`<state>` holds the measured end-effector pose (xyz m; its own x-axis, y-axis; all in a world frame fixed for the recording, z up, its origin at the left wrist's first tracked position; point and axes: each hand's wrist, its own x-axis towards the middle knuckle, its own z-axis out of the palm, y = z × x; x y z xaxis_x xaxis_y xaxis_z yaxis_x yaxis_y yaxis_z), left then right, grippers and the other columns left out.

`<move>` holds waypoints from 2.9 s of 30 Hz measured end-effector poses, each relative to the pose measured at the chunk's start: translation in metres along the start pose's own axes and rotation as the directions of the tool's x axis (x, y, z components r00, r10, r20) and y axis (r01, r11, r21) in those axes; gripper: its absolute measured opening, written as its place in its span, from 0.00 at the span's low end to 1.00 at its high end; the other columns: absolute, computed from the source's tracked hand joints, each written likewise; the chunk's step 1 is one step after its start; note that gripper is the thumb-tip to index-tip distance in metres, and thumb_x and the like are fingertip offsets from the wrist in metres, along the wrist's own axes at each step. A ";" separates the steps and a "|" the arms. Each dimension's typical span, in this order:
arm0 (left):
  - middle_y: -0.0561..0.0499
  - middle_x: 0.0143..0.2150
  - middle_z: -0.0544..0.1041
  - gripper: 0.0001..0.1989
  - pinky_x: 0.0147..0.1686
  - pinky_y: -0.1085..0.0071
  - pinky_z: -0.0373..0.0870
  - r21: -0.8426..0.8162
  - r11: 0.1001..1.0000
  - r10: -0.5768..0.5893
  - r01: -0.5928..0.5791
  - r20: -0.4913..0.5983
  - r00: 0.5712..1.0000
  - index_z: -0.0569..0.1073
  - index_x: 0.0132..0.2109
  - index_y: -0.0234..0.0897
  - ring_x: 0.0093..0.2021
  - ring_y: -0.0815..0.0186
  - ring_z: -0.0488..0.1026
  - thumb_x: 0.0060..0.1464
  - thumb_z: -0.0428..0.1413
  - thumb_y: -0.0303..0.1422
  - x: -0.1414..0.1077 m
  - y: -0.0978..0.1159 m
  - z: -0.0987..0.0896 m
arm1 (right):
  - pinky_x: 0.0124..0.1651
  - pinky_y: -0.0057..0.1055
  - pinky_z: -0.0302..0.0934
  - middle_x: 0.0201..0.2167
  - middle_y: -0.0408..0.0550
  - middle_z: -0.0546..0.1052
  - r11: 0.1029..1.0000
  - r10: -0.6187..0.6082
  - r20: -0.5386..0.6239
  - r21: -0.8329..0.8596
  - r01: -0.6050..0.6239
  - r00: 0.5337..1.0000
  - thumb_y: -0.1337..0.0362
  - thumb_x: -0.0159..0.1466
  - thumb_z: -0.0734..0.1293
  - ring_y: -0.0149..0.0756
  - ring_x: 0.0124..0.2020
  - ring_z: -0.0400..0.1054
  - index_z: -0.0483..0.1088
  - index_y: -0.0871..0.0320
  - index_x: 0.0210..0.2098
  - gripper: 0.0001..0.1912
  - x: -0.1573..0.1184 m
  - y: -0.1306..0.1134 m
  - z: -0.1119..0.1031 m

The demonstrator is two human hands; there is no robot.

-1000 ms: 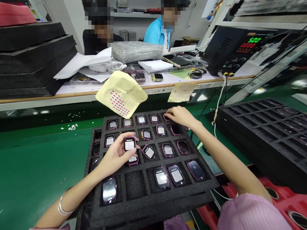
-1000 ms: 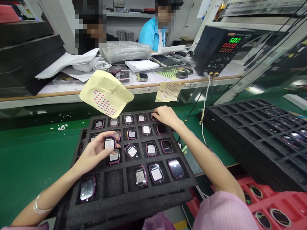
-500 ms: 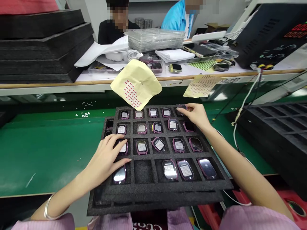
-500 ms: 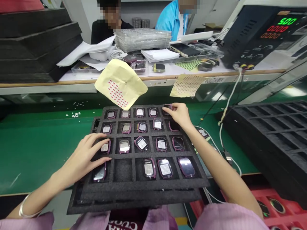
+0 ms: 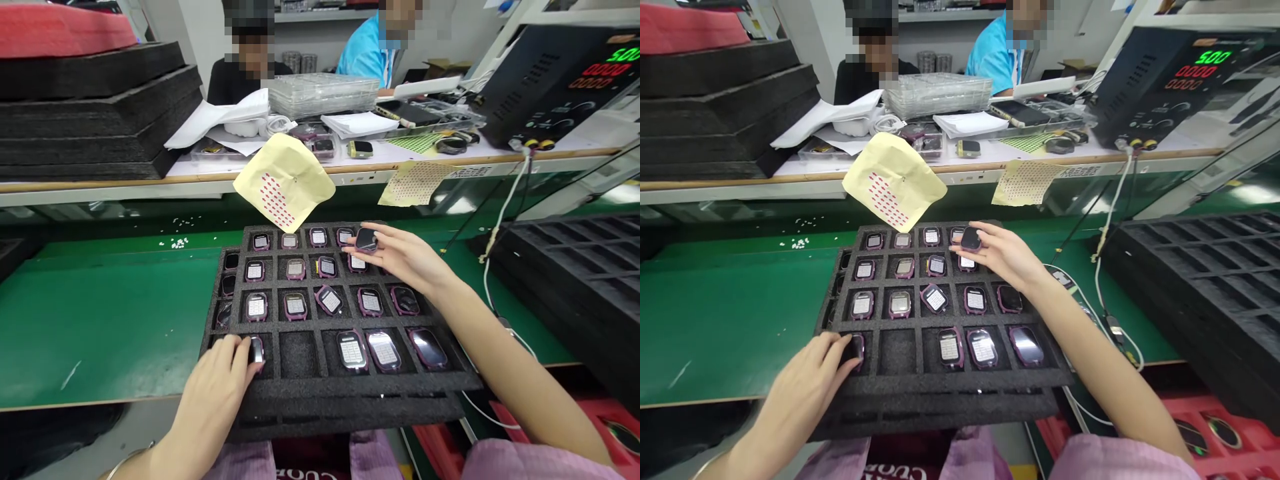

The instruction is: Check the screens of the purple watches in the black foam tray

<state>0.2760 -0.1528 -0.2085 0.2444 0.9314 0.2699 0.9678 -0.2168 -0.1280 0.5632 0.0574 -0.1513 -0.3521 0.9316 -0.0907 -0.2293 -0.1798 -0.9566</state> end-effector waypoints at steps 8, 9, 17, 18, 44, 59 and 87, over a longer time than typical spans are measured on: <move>0.40 0.47 0.71 0.15 0.37 0.61 0.72 0.011 1.000 0.018 -0.020 0.103 0.994 0.69 0.54 0.33 0.42 0.55 0.70 0.62 0.47 0.26 -0.002 0.003 0.001 | 0.61 0.53 0.56 0.44 0.54 0.78 1.000 0.026 0.167 0.005 -0.027 0.986 0.65 0.63 0.68 0.47 0.47 0.74 0.65 0.58 0.55 0.21 -0.012 -0.001 0.017; 0.40 0.48 0.71 0.15 0.38 0.61 0.72 -0.045 0.999 0.025 -0.020 0.119 0.993 0.69 0.54 0.35 0.43 0.55 0.70 0.62 0.46 0.25 -0.001 0.000 0.001 | 0.60 0.52 0.58 0.43 0.53 0.79 1.000 0.017 0.179 -0.008 -0.015 0.984 0.65 0.63 0.69 0.46 0.47 0.74 0.66 0.57 0.55 0.21 -0.012 -0.001 0.017; 0.49 0.39 0.71 0.11 0.40 0.65 0.70 -0.676 0.697 -0.009 0.237 0.323 0.946 0.69 0.47 0.41 0.39 0.61 0.70 0.61 0.50 0.41 0.013 -0.026 0.000 | 0.40 0.33 0.68 0.43 0.53 0.79 0.996 0.012 0.181 -0.093 0.005 0.983 0.63 0.61 0.70 0.40 0.40 0.76 0.68 0.54 0.55 0.22 -0.013 0.005 0.018; 0.49 0.38 0.70 0.10 0.40 0.65 0.69 -0.723 0.640 0.001 0.259 0.338 0.941 0.70 0.44 0.41 0.40 0.61 0.70 0.62 0.50 0.40 0.016 -0.026 -0.002 | 0.39 0.33 0.68 0.43 0.53 0.79 0.995 0.002 0.182 -0.097 0.015 0.983 0.63 0.61 0.71 0.40 0.40 0.76 0.69 0.54 0.54 0.22 -0.013 0.004 0.018; 0.46 0.48 0.73 0.25 0.43 0.68 0.71 -0.955 0.267 -0.212 0.128 0.072 0.975 0.64 0.58 0.38 0.45 0.62 0.72 0.53 0.57 0.30 0.133 0.014 0.014 | 0.45 0.39 0.68 0.42 0.56 0.79 0.990 0.097 0.428 0.052 -0.131 0.899 0.64 0.60 0.71 0.43 0.39 0.76 0.69 0.60 0.54 0.22 -0.007 0.021 0.019; 0.45 0.57 0.71 0.24 0.57 0.63 0.61 -0.928 0.369 -0.129 0.057 0.010 0.992 0.63 0.58 0.38 0.57 0.58 0.68 0.54 0.54 0.29 0.132 0.010 0.011 | 0.49 0.42 0.66 0.41 0.54 0.79 0.993 0.064 0.359 0.067 -0.095 0.931 0.65 0.58 0.73 0.42 0.40 0.76 0.72 0.58 0.51 0.21 -0.008 0.023 0.018; 0.47 0.49 0.74 0.20 0.50 0.68 0.65 -0.930 0.360 -0.066 0.073 0.052 0.996 0.66 0.53 0.38 0.48 0.61 0.71 0.52 0.53 0.26 0.131 0.010 0.006 | 0.41 0.38 0.66 0.37 0.54 0.80 0.996 0.089 0.332 -0.018 -0.088 0.939 0.64 0.58 0.74 0.41 0.36 0.75 0.73 0.60 0.50 0.21 -0.013 0.022 0.019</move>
<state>0.3171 -0.0309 -0.1804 0.1767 0.9577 0.2273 0.4225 -0.2824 0.8613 0.5456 0.0357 -0.1658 -0.6525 0.7537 -0.0786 -0.1808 -0.2556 -0.9497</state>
